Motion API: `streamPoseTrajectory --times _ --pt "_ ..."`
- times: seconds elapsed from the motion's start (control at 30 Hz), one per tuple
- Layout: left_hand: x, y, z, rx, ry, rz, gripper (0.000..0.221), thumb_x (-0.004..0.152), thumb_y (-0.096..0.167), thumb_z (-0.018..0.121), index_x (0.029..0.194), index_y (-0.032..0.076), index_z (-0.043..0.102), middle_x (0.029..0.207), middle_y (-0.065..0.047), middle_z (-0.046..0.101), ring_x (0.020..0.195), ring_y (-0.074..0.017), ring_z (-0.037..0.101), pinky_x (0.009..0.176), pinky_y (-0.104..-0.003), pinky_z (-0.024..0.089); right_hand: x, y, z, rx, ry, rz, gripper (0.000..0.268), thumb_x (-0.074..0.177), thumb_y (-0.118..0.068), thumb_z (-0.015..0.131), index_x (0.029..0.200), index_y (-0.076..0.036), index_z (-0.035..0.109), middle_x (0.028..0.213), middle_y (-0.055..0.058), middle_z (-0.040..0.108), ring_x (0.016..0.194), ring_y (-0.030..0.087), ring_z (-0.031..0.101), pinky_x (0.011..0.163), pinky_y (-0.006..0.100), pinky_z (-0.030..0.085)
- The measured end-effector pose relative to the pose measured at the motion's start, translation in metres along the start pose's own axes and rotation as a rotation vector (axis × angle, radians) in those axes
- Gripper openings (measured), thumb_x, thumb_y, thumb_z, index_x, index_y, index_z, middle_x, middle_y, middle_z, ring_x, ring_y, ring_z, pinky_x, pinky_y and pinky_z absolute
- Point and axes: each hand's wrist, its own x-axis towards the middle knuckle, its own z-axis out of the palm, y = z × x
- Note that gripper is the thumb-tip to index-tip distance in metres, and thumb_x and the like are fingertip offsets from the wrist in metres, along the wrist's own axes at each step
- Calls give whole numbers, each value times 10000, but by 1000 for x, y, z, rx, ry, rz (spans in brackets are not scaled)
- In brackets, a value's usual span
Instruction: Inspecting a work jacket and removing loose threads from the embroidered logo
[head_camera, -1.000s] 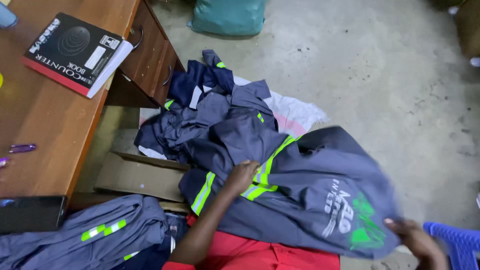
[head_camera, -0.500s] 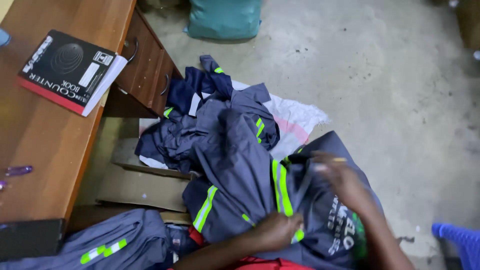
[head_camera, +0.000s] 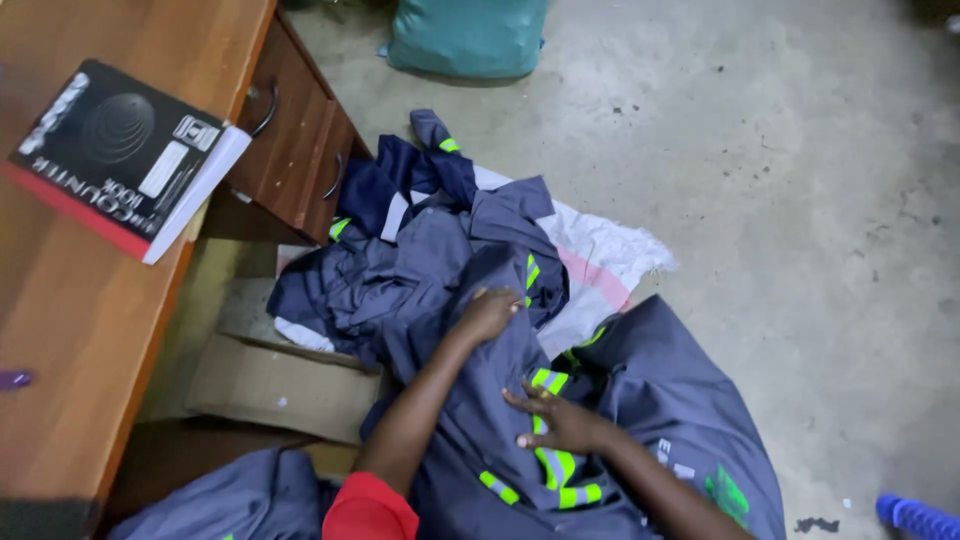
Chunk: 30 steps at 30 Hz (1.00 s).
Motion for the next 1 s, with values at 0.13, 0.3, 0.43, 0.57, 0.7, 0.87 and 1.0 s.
streamPoseTrajectory --times 0.13,0.3,0.43,0.57,0.7,0.87,1.0 --pt "65 -69 39 159 -148 101 346 998 267 520 965 40 779 1033 -196 752 870 -439 692 783 -558 533 -1 -5 -7 22 -5 56 863 944 -582 699 1656 -233 358 1689 289 287 1547 464 324 1183 532 344" --pt "115 -102 89 120 -5 -100 254 951 189 494 1018 89 719 1055 -203 755 879 -452 720 774 -571 564 6 -5 -20 131 -150 162 956 856 -655 696 1659 -267 353 1710 267 225 1554 417 308 1215 504 293" --pt "159 -113 99 -5 75 -171 191 955 163 548 1003 55 697 987 -218 762 857 -461 719 775 -581 557 8 0 -22 230 -245 170 987 849 -672 657 1678 -290 281 1749 242 126 1624 432 79 1240 576 193" --pt "215 -101 145 261 -155 5 267 918 231 595 1090 130 773 1098 -148 765 932 -384 733 804 -522 580 9 8 -21 285 -222 166 864 870 -283 679 1662 -253 335 1725 261 196 1615 400 165 1254 496 182" --pt "95 -102 176 338 -414 -123 312 935 275 619 1167 133 771 1169 -123 763 1003 -341 735 828 -508 578 9 2 -39 304 -250 237 853 914 -275 757 1659 -256 341 1743 209 169 1622 379 141 1263 482 199" --pt "171 -96 154 458 -665 -270 375 954 325 646 1253 135 769 1249 -95 760 1084 -293 736 855 -493 575 8 25 -20 340 -143 142 930 828 -332 797 1648 -265 364 1704 274 253 1602 439 178 1221 547 266" --pt "159 -108 99 322 -386 -497 355 889 302 706 1088 28 810 1046 -191 794 927 -389 768 799 -502 595 8 21 -19 246 -159 99 887 922 -548 688 1668 -240 319 1709 267 248 1574 450 248 1211 545 279"
